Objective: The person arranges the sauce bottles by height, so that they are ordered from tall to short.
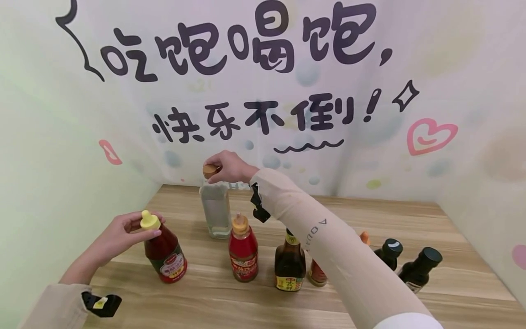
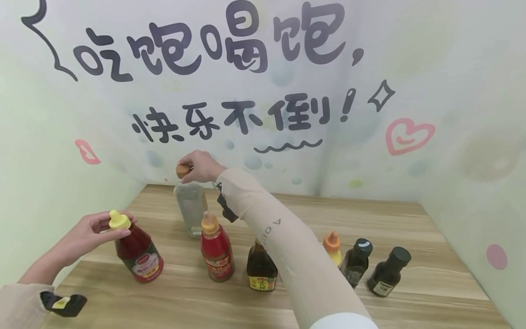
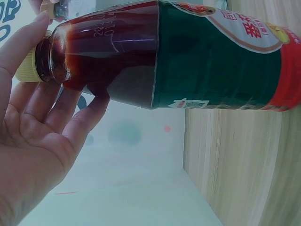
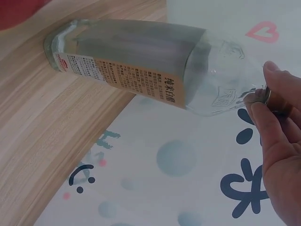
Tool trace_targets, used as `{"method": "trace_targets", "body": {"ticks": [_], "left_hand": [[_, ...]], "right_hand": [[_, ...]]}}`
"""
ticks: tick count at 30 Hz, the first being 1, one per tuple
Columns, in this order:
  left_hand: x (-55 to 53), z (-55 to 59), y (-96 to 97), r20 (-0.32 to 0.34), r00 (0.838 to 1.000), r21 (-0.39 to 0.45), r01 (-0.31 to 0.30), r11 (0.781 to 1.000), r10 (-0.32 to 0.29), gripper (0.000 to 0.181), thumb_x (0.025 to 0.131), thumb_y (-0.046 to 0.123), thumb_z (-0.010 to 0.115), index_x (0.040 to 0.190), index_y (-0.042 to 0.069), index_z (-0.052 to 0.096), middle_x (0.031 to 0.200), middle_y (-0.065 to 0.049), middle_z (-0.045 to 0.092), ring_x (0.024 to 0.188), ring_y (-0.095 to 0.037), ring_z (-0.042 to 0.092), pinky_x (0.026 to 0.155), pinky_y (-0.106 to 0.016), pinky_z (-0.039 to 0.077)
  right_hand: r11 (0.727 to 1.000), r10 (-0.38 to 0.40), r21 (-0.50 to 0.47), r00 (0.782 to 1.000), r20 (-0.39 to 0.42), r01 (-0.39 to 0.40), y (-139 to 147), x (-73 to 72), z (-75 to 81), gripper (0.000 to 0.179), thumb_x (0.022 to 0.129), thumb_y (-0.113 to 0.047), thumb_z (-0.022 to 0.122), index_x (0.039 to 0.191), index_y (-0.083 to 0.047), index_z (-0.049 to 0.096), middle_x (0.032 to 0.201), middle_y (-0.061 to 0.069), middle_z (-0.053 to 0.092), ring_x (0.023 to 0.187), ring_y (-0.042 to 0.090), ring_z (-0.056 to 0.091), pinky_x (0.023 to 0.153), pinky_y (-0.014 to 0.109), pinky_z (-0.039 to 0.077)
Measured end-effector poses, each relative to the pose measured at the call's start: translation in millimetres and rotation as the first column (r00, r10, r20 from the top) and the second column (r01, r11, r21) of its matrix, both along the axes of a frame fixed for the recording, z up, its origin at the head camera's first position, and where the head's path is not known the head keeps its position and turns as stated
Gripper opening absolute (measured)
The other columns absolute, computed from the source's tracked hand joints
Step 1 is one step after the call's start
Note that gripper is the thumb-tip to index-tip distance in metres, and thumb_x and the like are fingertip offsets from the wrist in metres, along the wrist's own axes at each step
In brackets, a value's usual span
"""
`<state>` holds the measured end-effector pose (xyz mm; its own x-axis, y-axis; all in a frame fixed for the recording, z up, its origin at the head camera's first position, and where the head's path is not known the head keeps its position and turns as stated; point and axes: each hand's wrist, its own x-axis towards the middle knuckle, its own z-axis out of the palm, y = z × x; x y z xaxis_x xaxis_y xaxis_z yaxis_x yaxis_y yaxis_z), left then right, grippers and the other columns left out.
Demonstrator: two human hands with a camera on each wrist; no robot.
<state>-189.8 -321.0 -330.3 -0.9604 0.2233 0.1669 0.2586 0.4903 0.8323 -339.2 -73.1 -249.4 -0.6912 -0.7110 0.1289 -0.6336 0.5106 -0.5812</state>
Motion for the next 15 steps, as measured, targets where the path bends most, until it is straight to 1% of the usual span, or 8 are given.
{"method": "trace_targets", "body": {"ticks": [7, 15], "left_hand": [[-0.6, -0.6, -1.4, 0.003, 1.0, -0.026, -0.014, 1.0, 0.014, 0.036, 0.085, 0.02, 0.061, 0.114, 0.0, 0.054, 0.104, 0.002, 0.062, 0.092, -0.004, 0.058, 0.073, -0.022, 0.048], [-1.2, -1.8, -3.0, 0.002, 1.0, -0.032, -0.027, 0.999, 0.027, 0.038, 0.084, 0.022, 0.061, 0.115, 0.001, 0.054, 0.105, 0.001, 0.062, 0.092, -0.004, 0.058, 0.073, -0.022, 0.048]], "right_hand": [[1.0, 0.015, 0.007, 1.0, 0.006, -0.015, -1.1, -1.1, 0.8, 0.034, 0.075, -0.007, 0.07, 0.108, -0.008, 0.062, 0.091, 0.002, 0.06, 0.081, 0.012, 0.05, 0.069, 0.017, 0.039], [1.0, 0.003, -0.004, 0.999, 0.038, -0.003, -4.9, -2.7, 0.1, 0.036, 0.074, -0.006, 0.071, 0.109, -0.009, 0.061, 0.093, 0.002, 0.06, 0.082, 0.012, 0.05, 0.07, 0.017, 0.039]]}}
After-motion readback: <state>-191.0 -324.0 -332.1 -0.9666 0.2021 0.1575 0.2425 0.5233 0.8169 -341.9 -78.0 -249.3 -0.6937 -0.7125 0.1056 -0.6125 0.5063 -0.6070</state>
